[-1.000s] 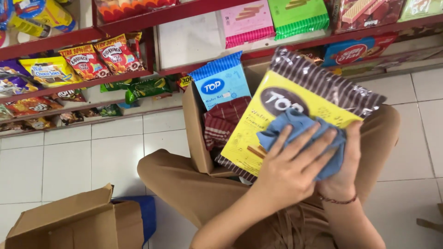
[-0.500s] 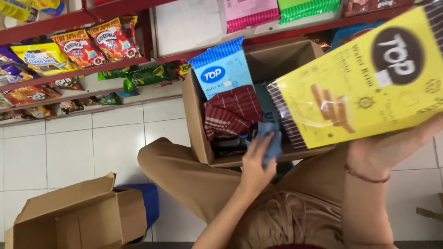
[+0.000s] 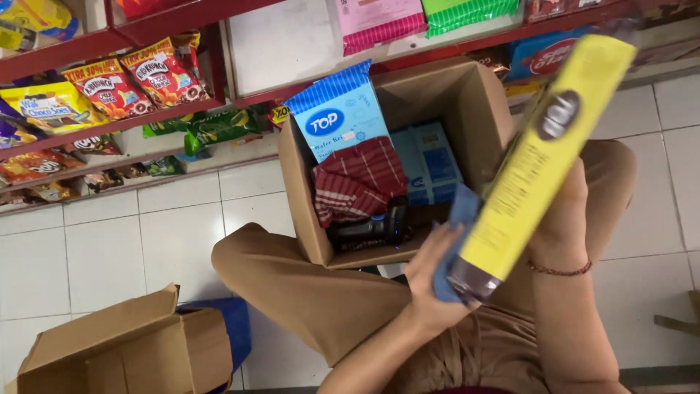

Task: Cleaning and organizing various snack packages into a box and onto shelves in a grocery store.

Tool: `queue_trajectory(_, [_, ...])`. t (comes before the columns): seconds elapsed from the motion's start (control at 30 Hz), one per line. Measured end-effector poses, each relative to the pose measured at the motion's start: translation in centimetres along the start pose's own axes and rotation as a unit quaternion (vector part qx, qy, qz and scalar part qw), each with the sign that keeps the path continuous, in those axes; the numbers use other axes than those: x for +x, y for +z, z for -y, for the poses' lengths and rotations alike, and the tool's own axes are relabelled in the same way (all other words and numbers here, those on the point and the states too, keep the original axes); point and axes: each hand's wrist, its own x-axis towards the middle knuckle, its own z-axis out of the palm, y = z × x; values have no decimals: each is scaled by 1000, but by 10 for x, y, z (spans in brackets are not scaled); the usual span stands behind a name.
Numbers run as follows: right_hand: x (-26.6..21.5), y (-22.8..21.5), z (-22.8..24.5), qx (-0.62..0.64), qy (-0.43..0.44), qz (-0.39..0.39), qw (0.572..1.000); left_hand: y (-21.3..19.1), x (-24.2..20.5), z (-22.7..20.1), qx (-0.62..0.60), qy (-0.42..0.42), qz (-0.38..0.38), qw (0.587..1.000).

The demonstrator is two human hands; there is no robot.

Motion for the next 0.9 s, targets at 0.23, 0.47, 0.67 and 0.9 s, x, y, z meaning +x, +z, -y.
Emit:
queue_trajectory(0.23, [-17,29,44,-11,-20,42,999,-35,35,-24,355,299,132,876])
queue_trajectory(0.47, [-24,-1,36,-20,77,-8,997,-85,36,2,321,269,238,876])
queue_trajectory(0.67, [-32,-30,-3,-68,15,118,991,-65,103,-59,144,111,7,983])
queue_trajectory(0.9, [-50,1,2,-140,-24,88,986,-53,99,-50,197,48,26,979])
